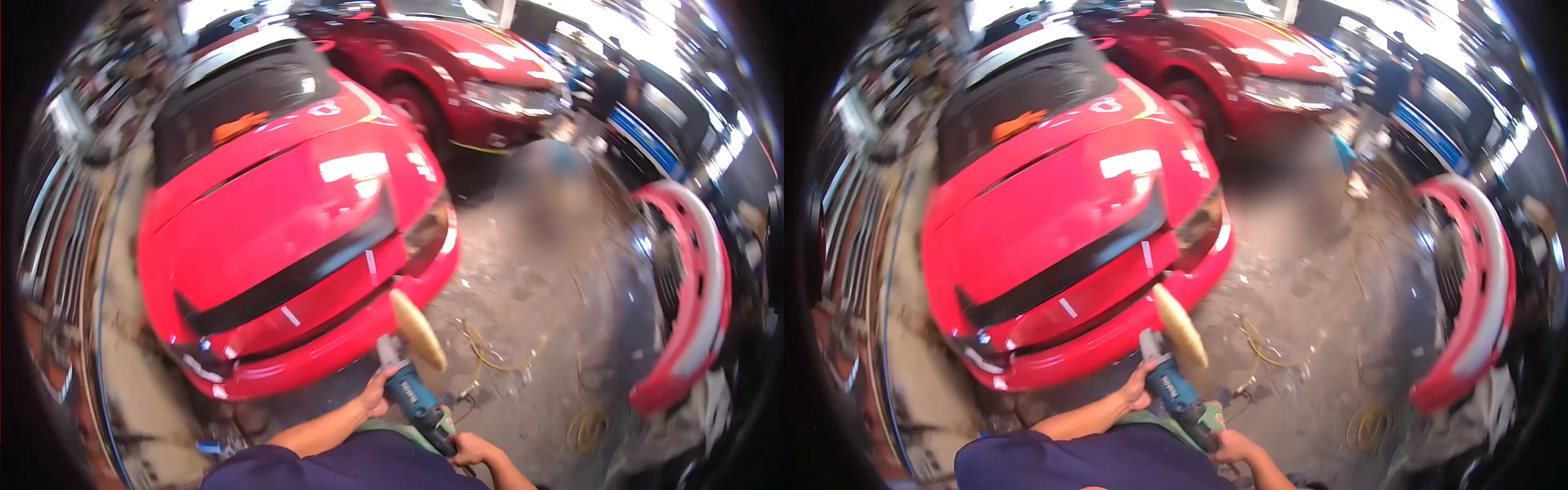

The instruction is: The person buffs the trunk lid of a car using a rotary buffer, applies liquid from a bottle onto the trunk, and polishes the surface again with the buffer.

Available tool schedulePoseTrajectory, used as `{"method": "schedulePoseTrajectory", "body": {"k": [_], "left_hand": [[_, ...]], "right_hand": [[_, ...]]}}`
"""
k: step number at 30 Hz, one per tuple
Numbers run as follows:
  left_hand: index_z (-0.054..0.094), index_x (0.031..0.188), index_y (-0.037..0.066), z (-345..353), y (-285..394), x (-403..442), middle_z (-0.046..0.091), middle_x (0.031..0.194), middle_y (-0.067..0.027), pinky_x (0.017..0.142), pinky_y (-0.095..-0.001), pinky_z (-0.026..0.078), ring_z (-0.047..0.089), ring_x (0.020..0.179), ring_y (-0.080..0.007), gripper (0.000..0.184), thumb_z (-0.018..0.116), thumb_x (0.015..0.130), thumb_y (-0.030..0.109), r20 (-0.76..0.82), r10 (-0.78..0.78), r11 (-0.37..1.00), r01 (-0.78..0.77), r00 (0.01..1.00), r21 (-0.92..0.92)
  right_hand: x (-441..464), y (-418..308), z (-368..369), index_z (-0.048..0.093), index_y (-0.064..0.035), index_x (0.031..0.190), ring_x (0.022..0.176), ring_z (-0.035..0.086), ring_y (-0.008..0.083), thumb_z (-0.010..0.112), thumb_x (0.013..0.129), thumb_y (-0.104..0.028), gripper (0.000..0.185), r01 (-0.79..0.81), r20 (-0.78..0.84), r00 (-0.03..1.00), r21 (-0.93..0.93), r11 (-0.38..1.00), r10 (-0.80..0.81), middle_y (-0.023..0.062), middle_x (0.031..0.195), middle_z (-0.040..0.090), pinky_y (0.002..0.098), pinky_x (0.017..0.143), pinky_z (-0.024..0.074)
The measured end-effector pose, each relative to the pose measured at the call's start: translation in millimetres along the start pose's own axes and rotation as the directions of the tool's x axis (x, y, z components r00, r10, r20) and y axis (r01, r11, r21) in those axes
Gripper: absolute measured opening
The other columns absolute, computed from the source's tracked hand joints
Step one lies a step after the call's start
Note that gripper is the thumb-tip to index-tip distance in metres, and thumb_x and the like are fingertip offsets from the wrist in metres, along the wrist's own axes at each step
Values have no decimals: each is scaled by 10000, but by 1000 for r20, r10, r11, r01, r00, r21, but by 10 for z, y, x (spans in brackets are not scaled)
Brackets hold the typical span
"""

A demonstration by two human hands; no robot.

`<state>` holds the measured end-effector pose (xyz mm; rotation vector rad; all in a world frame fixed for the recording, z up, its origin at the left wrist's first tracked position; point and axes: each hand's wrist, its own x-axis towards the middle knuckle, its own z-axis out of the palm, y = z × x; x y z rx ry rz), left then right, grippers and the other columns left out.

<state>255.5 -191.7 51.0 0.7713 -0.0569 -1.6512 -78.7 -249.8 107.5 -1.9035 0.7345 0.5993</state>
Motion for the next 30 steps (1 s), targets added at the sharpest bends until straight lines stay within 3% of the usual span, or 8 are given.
{"method": "schedulePoseTrajectory", "body": {"k": [1, 4, 10, 14, 16, 22, 26, 30], "left_hand": [[486, 1489, 147, 261, 250, -191, 656, 1356, -92, 1063, -548, 567, 676, 1224, -269, 604, 786, 1001, 340, -262, 118, 993, -110, 958, 45], [449, 1512, 148, 520, 893, -524, 620, 1390, -82, 1012, -513, 593, 685, 1184, -247, 694, 822, 983, 399, -228, 313, 950, -306, 922, 62], [520, 1471, 118, 538, 1868, -303, 692, 1274, -73, 966, -460, 632, 721, 1133, -236, 698, 829, 959, 478, 109, 471, 882, -471, 875, -26], [580, 1375, -4, 539, 2859, 67, 729, 1160, -168, 942, -465, 642, 758, 1029, -280, 653, 839, 937, 405, -93, 555, 830, -542, 826, 133], [646, 1284, -14, 585, 3441, 194, 734, 1061, -122, 847, -426, 655, 758, 928, -245, 513, 842, 930, 300, -235, 562, 823, -510, 793, 249], [661, 1227, -50, 304, 4730, 780, 741, 953, -153, 689, -411, 661, 760, 752, -254, 537, 871, 905, 325, -478, 322, 856, -36, 817, 516], [624, 1263, -49, 141, 4810, 1142, 728, 987, -169, 719, -419, 671, 772, 834, -282, 611, 879, 886, 358, -550, 176, 788, 219, 816, 576], [470, 1433, -76, 0, 4763, 1449, 683, 1198, -223, 802, -411, 659, 753, 983, -288, 913, 946, 798, 376, -505, 368, 549, 256, 781, 796]], "right_hand": [[41, -344, -153, 723, -8, 1121, 839, 775, 373, 847, 783, -340, 490, -25, -194, 981, -193, 981, -13, 187, 902, 790, 470, 792, 603], [403, -1196, -362, 752, -35, 1128, 863, 762, 443, 884, 759, -371, 516, -194, -503, 846, 14, 981, 175, 216, 889, 787, 504, 809, 606], [1136, -1981, -1168, 783, -18, 1155, 803, 792, 330, 903, 795, -453, 578, 232, -415, 892, 82, 969, -178, 193, 847, 785, 443, 779, 609], [1844, -2523, -1800, 663, 55, 1345, 707, 721, 188, 893, 831, -594, 858, 280, -210, 954, 389, 878, -212, 145, 868, 760, 372, 681, 581], [2367, -2819, -1886, 551, 64, 1472, 676, 681, 141, 876, 867, -603, 957, 432, -272, 902, 517, 739, -336, 114, 955, 738, 329, 633, 558], [3366, -3956, -1910, 640, -57, 1017, 723, 722, 146, 855, 971, -390, 399, 179, -137, 964, 968, 176, -228, 50, 846, 715, 311, 646, 591], [3604, -4119, -1848, 646, -61, 990, 712, 698, 150, 842, 989, -283, 296, 80, -80, 991, 997, -2, -109, 40, 837, 685, 326, 648, 586], [3749, -4090, -1833, 644, -70, 965, 692, 677, 150, 833, 978, -196, 228, 29, -41, 996, 989, -146, -82, 38, 826, 677, 331, 645, 576]]}}
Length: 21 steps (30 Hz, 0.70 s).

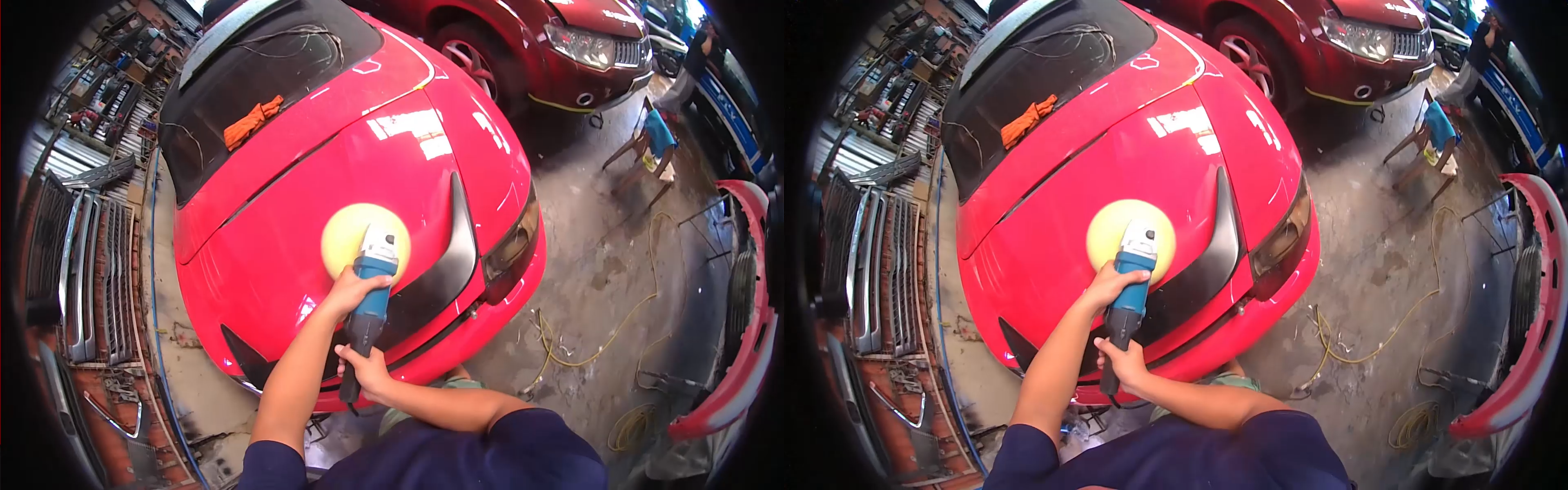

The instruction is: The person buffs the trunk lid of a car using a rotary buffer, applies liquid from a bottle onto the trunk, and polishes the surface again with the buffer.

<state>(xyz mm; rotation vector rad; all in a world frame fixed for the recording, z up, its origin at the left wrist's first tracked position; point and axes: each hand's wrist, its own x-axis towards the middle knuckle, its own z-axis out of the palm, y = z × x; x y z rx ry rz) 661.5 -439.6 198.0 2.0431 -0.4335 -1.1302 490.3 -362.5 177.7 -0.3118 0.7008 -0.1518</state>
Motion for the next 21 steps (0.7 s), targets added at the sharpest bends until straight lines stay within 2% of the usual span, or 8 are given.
{"method": "schedulePoseTrajectory", "body": {"k": [1, 2, 5, 8, 11, 14, 17, 21], "left_hand": [[429, 1474, -75, 50, 59, 63, 669, 1250, -238, 817, -412, 657, 748, 1006, -289, 983, 958, 780, 377, -55, 4, 998, -1, 998, 62], [322, 1557, -63, 72, 135, 127, 656, 1326, -259, 876, -433, 641, 748, 1053, -322, 1181, 983, 723, 446, -10, 12, 998, -11, 1000, 63], [347, 1572, -42, 206, 354, 279, 667, 1337, -278, 888, -432, 640, 741, 1104, -335, 1182, 983, 714, 465, 23, 75, 978, -78, 997, 193], [314, 1611, -55, 213, 425, 350, 666, 1352, -301, 905, -430, 635, 739, 1122, -355, 1248, 976, 708, 497, 60, 56, 960, -70, 997, 271], [295, 1622, -64, 95, 261, 333, 653, 1368, -307, 919, -436, 631, 731, 1147, -360, 1271, 978, 708, 497, 39, 105, 949, -112, 994, 294], [199, 1676, -23, -73, 439, 109, 616, 1411, -304, 957, -449, 624, 697, 1209, -363, 1252, 960, 778, 403, -13, 27, 975, -24, 1000, 222], [135, 1710, 31, -87, 651, 145, 557, 1471, -296, 961, -456, 620, 669, 1239, -364, 1221, 934, 823, 286, 96, 112, 994, -113, 989, 3], [32, 1732, 57, 165, 931, 525, 499, 1510, -302, 958, -455, 614, 629, 1286, -353, 1293, 929, 816, 225, 219, 205, 978, -194, 954, -70]], "right_hand": [[29, -53, 40, 646, -66, 959, 689, 672, 154, 818, 983, -166, 201, -10, 2, 1000, 49, 999, 10, 43, 838, 678, 336, 652, 576], [61, -104, 92, 639, -60, 952, 691, 665, 160, 785, 990, -145, 173, 42, -24, 999, 64, 997, -41, 46, 819, 659, 343, 655, 571], [277, -144, 124, 662, -48, 943, 687, 662, 161, 784, 995, -185, 191, 69, 3, 997, 226, 972, -71, 40, 789, 663, 345, 662, 563], [134, -404, 335, 644, -48, 921, 687, 655, 172, 781, 1002, -184, 209, 52, -56, 998, 238, 970, -40, 45, 769, 654, 359, 654, 556], [215, -134, 248, 638, -55, 947, 685, 655, 177, 804, 990, -189, 218, 36, 3, 999, 217, 975, -38, 49, 777, 653, 362, 642, 555], [101, -245, 243, 641, -72, 972, 665, 649, 166, 833, 970, -189, 225, -75, 37, 997, 157, 985, 70, 47, 793, 649, 359, 628, 558], [106, -546, 323, 636, -70, 988, 662, 647, 163, 805, 988, -179, 201, -63, 44, 997, 189, 980, 56, 48, 801, 646, 372, 628, 567], [214, -1070, 263, 616, -55, 1014, 646, 640, 178, 790, 998, -213, 236, -11, 31, 1000, 239, 971, 3, 59, 793, 631, 388, 612, 568]]}}
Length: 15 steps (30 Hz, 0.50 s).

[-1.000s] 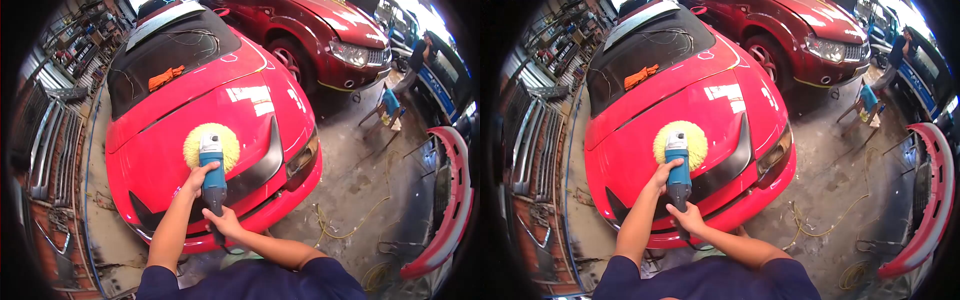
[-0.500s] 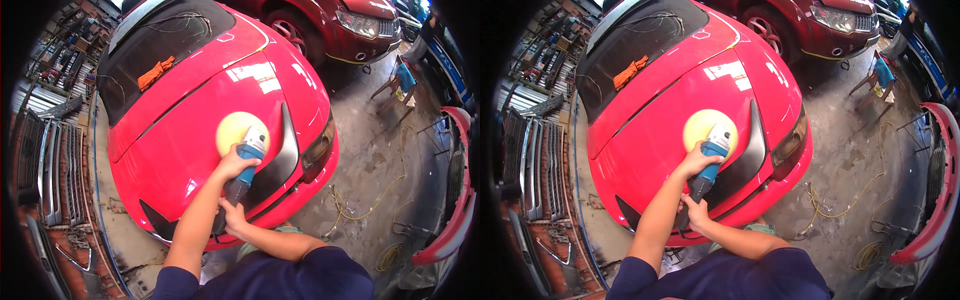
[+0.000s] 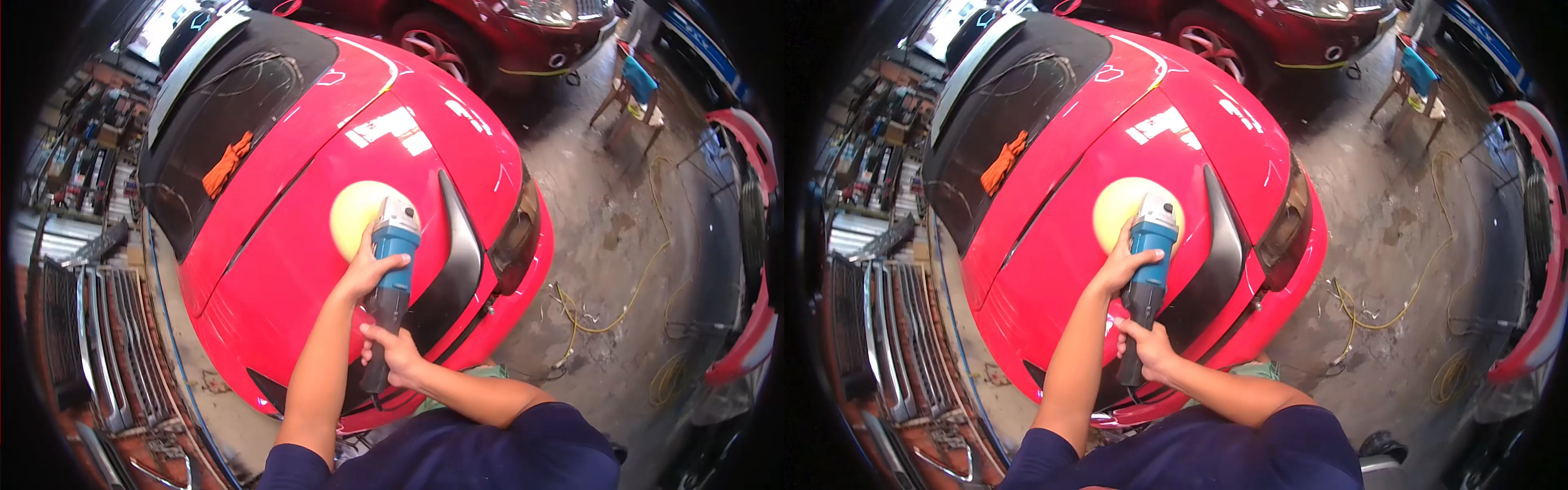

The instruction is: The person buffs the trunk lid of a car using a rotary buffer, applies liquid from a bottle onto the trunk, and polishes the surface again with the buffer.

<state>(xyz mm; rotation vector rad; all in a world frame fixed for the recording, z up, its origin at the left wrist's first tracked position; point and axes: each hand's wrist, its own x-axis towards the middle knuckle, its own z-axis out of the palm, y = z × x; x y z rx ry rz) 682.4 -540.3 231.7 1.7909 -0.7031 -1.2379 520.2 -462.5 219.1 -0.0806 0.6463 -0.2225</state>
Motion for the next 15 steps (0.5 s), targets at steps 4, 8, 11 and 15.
{"method": "schedulePoseTrajectory", "body": {"k": [4, 8, 11, 15], "left_hand": [[-22, 1719, -5, 212, 196, 473, 518, 1490, -303, 915, -455, 623, 666, 1221, -363, 1374, 937, 773, 263, 50, -80, 996, 79, 996, 37], [-23, 1727, 28, 358, 382, 810, 564, 1424, -295, 779, -452, 651, 720, 1068, -345, 1364, 931, 781, 262, 78, -105, 993, 100, 991, 68], [12, 1727, 50, 399, 495, 987, 577, 1399, -284, 759, -449, 658, 723, 1055, -342, 1325, 925, 789, 254, 90, -90, 992, 81, 992, 101], [121, 1693, 63, 453, 678, 1066, 597, 1350, -256, 757, -453, 670, 726, 1041, -339, 1205, 910, 803, 253, 108, -93, 989, 80, 990, 124]], "right_hand": [[170, -355, -37, 619, -61, 952, 626, 639, 175, 823, 972, -219, 259, 91, -21, 996, 78, 993, -90, 53, 779, 639, 371, 590, 559], [295, -690, -99, 615, -67, 974, 640, 642, 175, 820, 974, -230, 262, 118, 5, 993, 94, 989, -119, 47, 787, 634, 380, 611, 562], [351, -878, -88, 621, -79, 954, 645, 642, 168, 827, 968, -244, 264, 123, 20, 992, 94, 988, -125, 34, 778, 636, 370, 627, 561], [441, -1013, -65, 626, -80, 951, 653, 644, 163, 835, 963, -258, 275, 138, 21, 990, 111, 984, -141, 33, 775, 638, 368, 635, 562]]}}
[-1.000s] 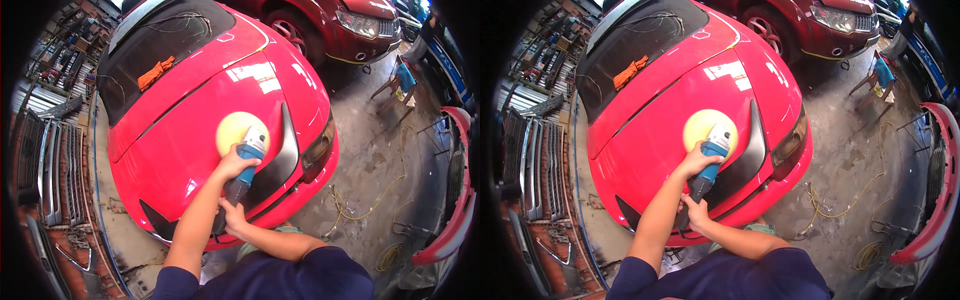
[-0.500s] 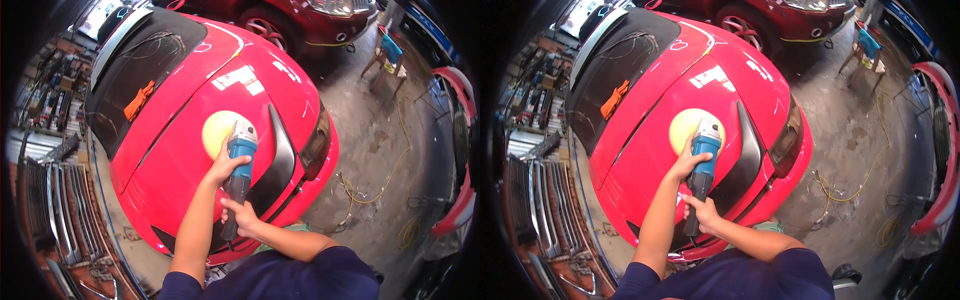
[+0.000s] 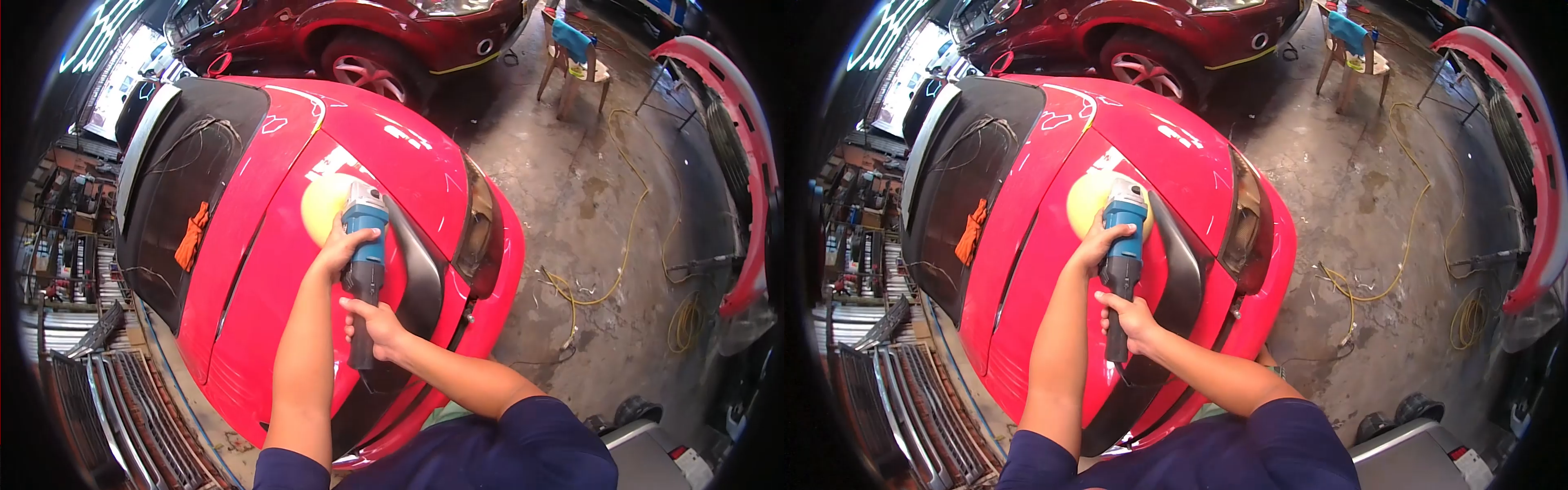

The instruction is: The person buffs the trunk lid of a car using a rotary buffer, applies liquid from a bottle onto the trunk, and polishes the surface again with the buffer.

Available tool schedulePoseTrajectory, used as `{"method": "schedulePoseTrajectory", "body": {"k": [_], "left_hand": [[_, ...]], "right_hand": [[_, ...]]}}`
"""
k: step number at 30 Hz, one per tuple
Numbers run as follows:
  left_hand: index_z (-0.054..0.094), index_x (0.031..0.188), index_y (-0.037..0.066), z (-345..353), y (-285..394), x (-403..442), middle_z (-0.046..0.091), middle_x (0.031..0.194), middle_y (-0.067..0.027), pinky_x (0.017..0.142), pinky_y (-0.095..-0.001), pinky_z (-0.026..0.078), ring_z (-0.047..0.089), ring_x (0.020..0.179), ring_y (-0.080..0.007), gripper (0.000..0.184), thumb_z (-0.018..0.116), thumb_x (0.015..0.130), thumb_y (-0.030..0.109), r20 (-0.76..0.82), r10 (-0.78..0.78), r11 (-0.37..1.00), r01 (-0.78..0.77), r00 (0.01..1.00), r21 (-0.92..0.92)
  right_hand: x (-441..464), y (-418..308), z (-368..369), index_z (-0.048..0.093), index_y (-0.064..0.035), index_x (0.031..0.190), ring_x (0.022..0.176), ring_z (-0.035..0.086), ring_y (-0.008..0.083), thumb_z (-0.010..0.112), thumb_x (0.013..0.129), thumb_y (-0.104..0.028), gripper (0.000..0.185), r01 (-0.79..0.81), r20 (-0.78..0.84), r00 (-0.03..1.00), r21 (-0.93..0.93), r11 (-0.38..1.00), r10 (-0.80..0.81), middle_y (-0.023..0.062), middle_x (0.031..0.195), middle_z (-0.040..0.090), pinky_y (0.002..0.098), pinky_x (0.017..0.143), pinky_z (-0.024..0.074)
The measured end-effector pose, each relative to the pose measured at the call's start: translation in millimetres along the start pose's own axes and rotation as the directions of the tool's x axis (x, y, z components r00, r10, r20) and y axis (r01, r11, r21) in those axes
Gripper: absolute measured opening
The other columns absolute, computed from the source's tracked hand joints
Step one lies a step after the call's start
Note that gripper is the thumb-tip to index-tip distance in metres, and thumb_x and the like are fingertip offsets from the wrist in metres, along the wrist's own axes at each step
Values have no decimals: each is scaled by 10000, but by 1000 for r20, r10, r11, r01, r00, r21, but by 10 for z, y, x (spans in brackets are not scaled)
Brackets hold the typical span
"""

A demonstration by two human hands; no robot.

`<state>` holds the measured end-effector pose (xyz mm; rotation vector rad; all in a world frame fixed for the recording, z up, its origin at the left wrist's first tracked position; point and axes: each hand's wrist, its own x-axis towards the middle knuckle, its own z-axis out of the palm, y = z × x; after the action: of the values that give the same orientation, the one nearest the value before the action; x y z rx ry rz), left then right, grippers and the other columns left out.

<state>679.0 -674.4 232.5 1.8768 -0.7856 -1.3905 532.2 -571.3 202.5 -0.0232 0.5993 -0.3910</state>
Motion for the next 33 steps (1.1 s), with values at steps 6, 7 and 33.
{"method": "schedulePoseTrajectory", "body": {"k": [6, 7, 33], "left_hand": [[180, 1658, 38, 126, 38, -117, 597, 1346, -256, 769, -451, 668, 726, 1040, -334, 1130, 902, 818, 262, 10, 2, 998, -3, 1000, 57], [187, 1653, 33, 161, -9, -186, 596, 1346, -256, 772, -449, 667, 726, 1039, -331, 1123, 902, 819, 264, 26, 2, 997, -4, 1000, 71], [183, 1653, 43, 46, 281, 390, 573, 1348, -255, 779, -472, 670, 706, 1048, -348, 1120, 892, 820, 289, 18, -15, 996, 13, 1000, 91]], "right_hand": [[-152, 14, -18, 636, -81, 929, 650, 644, 162, 838, 961, -266, 277, -28, -2, 1000, 54, 998, 28, 32, 774, 640, 368, 632, 559], [-262, 94, -55, 637, -81, 923, 648, 644, 162, 837, 964, -267, 276, -39, -7, 999, 64, 997, 40, 32, 772, 640, 369, 630, 558], [186, -365, 56, 652, -85, 893, 618, 646, 140, 870, 934, -282, 297, 19, 15, 1000, 62, 998, -20, 25, 746, 647, 347, 585, 565]]}}
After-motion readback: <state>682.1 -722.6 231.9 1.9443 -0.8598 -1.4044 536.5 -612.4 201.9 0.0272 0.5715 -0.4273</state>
